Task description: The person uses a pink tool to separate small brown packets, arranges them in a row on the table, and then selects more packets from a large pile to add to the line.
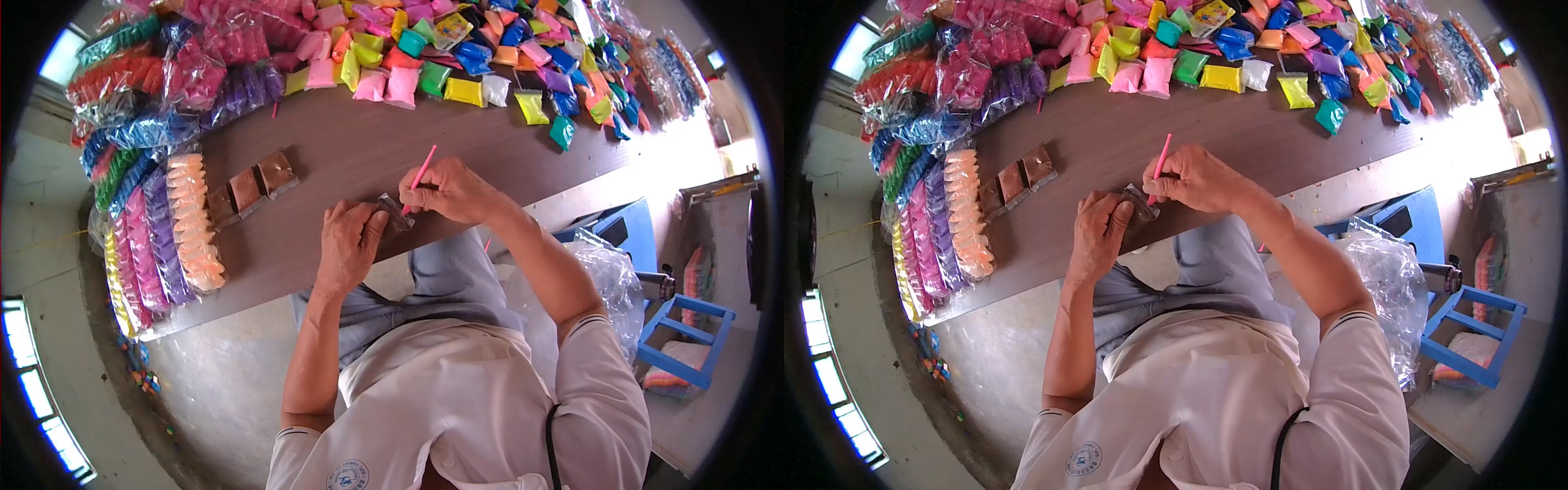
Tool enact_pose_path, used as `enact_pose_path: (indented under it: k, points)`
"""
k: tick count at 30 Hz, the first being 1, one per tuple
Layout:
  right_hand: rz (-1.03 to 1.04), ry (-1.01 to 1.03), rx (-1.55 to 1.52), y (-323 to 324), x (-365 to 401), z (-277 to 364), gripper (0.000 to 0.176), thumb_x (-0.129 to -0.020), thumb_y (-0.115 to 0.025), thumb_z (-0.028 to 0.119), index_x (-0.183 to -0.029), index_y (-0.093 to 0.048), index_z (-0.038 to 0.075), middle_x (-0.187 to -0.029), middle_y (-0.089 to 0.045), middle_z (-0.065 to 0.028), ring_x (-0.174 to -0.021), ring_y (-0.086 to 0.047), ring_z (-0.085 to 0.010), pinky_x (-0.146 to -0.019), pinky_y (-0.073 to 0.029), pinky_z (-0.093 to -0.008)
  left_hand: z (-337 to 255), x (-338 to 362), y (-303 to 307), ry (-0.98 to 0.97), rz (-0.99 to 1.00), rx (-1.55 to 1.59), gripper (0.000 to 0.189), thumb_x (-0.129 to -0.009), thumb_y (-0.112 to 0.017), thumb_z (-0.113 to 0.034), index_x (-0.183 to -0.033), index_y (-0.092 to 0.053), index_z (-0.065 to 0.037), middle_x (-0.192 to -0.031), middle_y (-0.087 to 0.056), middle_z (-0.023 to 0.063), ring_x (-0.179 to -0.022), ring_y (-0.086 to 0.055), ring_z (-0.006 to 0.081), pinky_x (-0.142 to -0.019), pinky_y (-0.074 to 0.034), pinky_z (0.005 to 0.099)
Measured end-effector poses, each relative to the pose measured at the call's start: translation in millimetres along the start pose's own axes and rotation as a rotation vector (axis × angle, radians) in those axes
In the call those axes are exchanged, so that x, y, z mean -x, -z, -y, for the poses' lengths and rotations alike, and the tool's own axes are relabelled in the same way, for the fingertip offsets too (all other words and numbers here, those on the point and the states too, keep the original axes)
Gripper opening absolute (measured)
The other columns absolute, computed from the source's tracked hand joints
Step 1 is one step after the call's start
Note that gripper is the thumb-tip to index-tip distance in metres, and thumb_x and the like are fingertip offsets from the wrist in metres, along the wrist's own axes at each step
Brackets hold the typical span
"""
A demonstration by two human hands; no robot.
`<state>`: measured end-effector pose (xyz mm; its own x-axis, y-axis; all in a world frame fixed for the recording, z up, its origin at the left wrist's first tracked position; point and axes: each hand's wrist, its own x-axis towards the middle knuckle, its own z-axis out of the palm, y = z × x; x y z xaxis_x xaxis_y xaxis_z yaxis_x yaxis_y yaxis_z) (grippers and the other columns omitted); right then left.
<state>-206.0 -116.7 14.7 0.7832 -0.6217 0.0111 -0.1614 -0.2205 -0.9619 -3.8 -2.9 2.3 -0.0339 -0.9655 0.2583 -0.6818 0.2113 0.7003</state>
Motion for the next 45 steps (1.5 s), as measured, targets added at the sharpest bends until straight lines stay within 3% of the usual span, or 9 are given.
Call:
enact_pose_path:
  k: [9,11,17,23,26,33,36,41,45]
  points:
    - [-0.022,0.085,0.083,-3.4,-0.9,6.9,0.024,-0.096,-0.064,0.024,-0.091,-0.067,0.001,-0.075,-0.068,-0.0056,-0.072,-0.065,-0.0136,-0.069,-0.051,-0.0299,3.4,2.0,-1.8,-0.014,-0.026,0.013,0.018,-0.096,-0.063,-0.021,-0.093,-0.069,-0.005,-0.089,-0.068,0.0095,-0.090,-0.058,0.0290,-0.083,-0.041,0.0406]
    - [0.162,-0.005,0.088,-0.9,3.5,6.8,0.029,-0.100,-0.062,0.028,-0.092,-0.064,0.000,-0.076,-0.065,-0.0038,-0.073,-0.061,-0.0106,-0.069,-0.051,-0.0280,3.2,1.6,-1.6,-0.012,-0.012,0.016,0.017,-0.096,-0.063,-0.021,-0.093,-0.069,-0.005,-0.089,-0.067,0.0090,-0.090,-0.058,0.0288,-0.083,-0.041,0.0406]
    - [-0.070,0.005,-0.034,-6.1,-1.8,0.8,0.024,-0.097,-0.065,0.023,-0.090,-0.068,0.001,-0.073,-0.067,-0.0045,-0.070,-0.063,-0.0108,-0.067,-0.051,-0.0282,-0.2,0.4,-0.3,-0.011,-0.026,0.000,0.017,-0.095,-0.063,-0.020,-0.091,-0.068,-0.005,-0.085,-0.066,0.0094,-0.088,-0.057,0.0295,-0.082,-0.041,0.0409]
    - [0.102,-0.025,-0.019,-3.0,3.8,0.7,0.028,-0.099,-0.064,0.027,-0.091,-0.065,0.001,-0.077,-0.064,-0.0009,-0.071,-0.059,-0.0086,-0.066,-0.050,-0.0249,0.1,0.9,0.4,-0.005,-0.025,0.028,0.018,-0.095,-0.063,-0.020,-0.087,-0.066,-0.005,-0.084,-0.065,0.0093,-0.087,-0.057,0.0292,-0.082,-0.041,0.0407]
    - [0.038,-0.064,-0.268,-5.4,4.2,-2.8,0.029,-0.098,-0.066,0.028,-0.089,-0.066,0.000,-0.077,-0.065,-0.0008,-0.071,-0.060,-0.0087,-0.066,-0.049,-0.0248,-1.6,0.0,0.5,-0.011,-0.040,0.054,0.018,-0.095,-0.063,-0.020,-0.085,-0.064,-0.005,-0.084,-0.065,0.0093,-0.087,-0.057,0.0297,-0.082,-0.041,0.0407]
    - [0.024,-0.109,-0.136,-2.2,4.3,0.1,0.025,-0.098,-0.064,0.023,-0.090,-0.070,0.001,-0.074,-0.066,-0.0015,-0.070,-0.057,-0.0070,-0.065,-0.048,-0.0249,0.7,1.0,0.9,-0.004,-0.024,0.032,0.019,-0.095,-0.063,-0.020,-0.085,-0.064,-0.004,-0.083,-0.065,0.0089,-0.087,-0.057,0.0292,-0.082,-0.041,0.0401]
    - [0.139,-0.154,-0.082,7.9,9.8,2.6,0.023,-0.099,-0.063,0.024,-0.095,-0.068,0.001,-0.079,-0.067,-0.0012,-0.072,-0.058,-0.0066,-0.065,-0.047,-0.0243,-0.7,0.0,0.2,0.008,-0.017,0.016,0.020,-0.096,-0.062,-0.021,-0.085,-0.065,-0.004,-0.084,-0.065,0.0091,-0.086,-0.056,0.0291,-0.082,-0.041,0.0400]
    - [-0.209,-0.082,-0.253,17.6,7.9,7.1,0.020,-0.102,-0.058,0.021,-0.101,-0.063,0.001,-0.090,-0.067,-0.0039,-0.079,-0.063,-0.0083,-0.070,-0.051,-0.0251,-1.3,0.7,0.1,0.005,-0.033,0.043,0.021,-0.097,-0.061,-0.022,-0.088,-0.066,-0.005,-0.085,-0.066,0.0088,-0.087,-0.056,0.0291,-0.083,-0.041,0.0404]
    - [-0.025,-0.202,-0.302,11.9,14.3,13.4,0.030,-0.102,-0.058,0.022,-0.123,-0.061,0.000,-0.087,-0.067,-0.0040,-0.075,-0.063,-0.0076,-0.061,-0.050,-0.0212,-1.7,-0.5,2.3,0.001,-0.007,0.026,0.021,-0.097,-0.061,-0.022,-0.088,-0.067,-0.005,-0.086,-0.066,0.0087,-0.087,-0.056,0.0289,-0.083,-0.041,0.0405]
